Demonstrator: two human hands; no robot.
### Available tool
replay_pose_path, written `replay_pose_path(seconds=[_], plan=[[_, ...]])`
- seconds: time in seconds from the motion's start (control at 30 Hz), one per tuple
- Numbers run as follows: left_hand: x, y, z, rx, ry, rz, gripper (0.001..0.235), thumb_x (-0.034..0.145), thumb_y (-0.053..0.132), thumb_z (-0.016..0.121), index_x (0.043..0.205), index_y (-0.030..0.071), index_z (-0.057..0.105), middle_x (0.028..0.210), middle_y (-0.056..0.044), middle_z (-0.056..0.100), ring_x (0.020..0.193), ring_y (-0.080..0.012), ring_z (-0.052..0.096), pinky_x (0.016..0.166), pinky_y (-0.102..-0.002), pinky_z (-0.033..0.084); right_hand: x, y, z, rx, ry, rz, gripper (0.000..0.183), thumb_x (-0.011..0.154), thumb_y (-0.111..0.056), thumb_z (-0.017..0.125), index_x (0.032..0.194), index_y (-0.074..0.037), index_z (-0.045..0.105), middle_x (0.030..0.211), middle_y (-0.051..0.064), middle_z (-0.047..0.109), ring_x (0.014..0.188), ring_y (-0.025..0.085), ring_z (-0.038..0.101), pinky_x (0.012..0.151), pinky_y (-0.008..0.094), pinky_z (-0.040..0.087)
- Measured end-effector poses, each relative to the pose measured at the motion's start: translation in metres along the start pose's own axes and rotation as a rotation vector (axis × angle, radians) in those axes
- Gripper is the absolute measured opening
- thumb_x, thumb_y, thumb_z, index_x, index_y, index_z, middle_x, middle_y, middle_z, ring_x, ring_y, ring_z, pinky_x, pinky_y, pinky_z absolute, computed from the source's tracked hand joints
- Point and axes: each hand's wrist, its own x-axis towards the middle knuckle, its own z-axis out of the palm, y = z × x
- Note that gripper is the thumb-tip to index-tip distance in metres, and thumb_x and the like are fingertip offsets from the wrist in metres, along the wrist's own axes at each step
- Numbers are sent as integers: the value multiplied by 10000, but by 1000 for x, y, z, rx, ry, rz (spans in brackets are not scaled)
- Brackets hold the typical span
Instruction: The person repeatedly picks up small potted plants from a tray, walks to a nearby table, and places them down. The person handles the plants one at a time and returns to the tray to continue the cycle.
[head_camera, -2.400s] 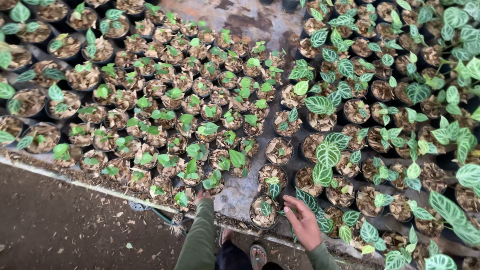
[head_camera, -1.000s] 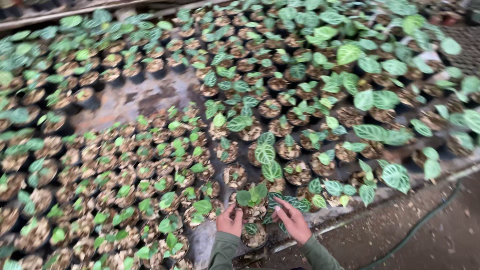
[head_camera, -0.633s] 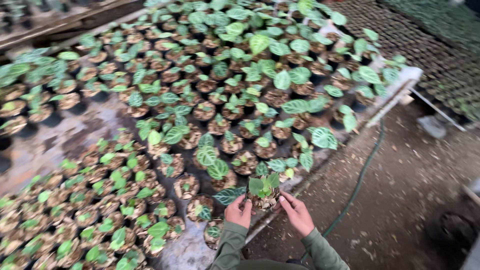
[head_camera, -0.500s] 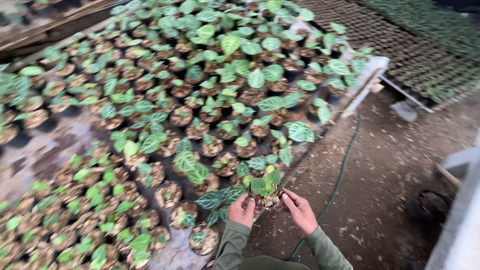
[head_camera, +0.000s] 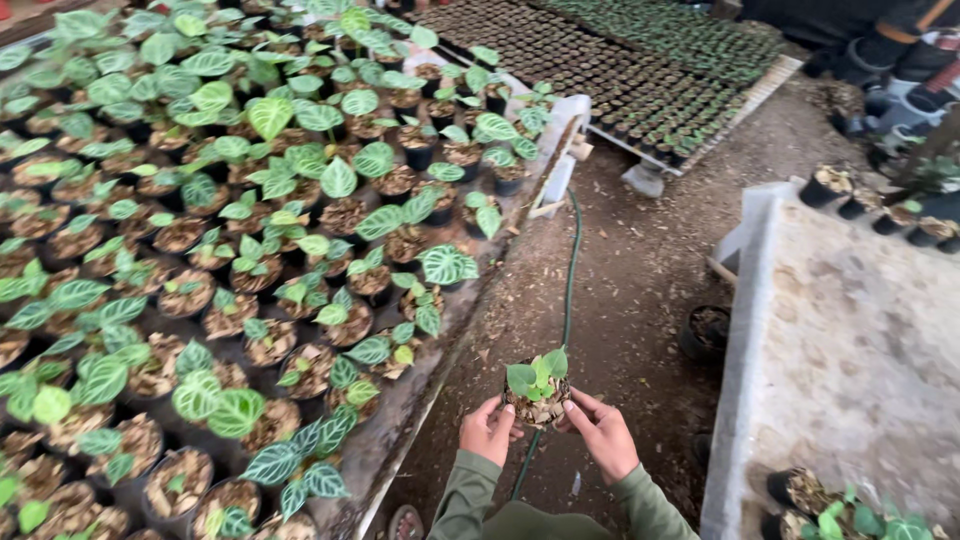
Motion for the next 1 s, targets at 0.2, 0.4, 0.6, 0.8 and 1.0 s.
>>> replay_pose_path(seconds=[0.2, 0.4, 0.6, 0.8, 1.0], plan=[[8, 5, 35, 34, -133, -34, 439, 978, 190, 660, 1356, -28, 612, 858, -86, 772, 706, -142, 755, 640, -282, 610, -13, 0, -33, -11, 141, 6, 472, 968, -129, 633, 1401, 53, 592, 852, 100, 767, 763, 148, 715, 749, 295, 587], [21, 19, 63, 87, -307, -72, 514, 957, 141, 674, 1444, 21, 561, 888, -98, 779, 754, -130, 752, 680, -272, 614, -25, 7, -51, 21, 292, -15, 467, 965, -114, 640, 1395, 64, 605, 877, 85, 767, 770, 146, 709, 745, 276, 566], [47, 29, 100, 179, -483, -164, 576, 963, 154, 655, 1501, 53, 478, 934, -111, 789, 786, -157, 780, 678, -291, 622, -26, -1, -69, 12, 485, 39, 462, 969, -131, 631, 1399, 33, 596, 869, 98, 777, 774, 142, 735, 728, 268, 561], [89, 32, 141, 158, -623, -150, 575, 980, 138, 634, 1517, 38, 454, 977, -132, 781, 823, -200, 790, 703, -313, 652, -14, -23, -86, -26, 624, 9, 472, 977, -165, 626, 1410, 22, 599, 848, 77, 787, 786, 117, 725, 761, 255, 546], [133, 37, 168, 160, -740, -171, 572, 979, 116, 608, 1526, 39, 460, 953, -146, 759, 789, -221, 779, 684, -328, 641, 6, -30, -92, -9, 758, 46, 484, 994, -174, 623, 1437, 16, 580, 875, 87, 779, 808, 100, 680, 741, 269, 515]])
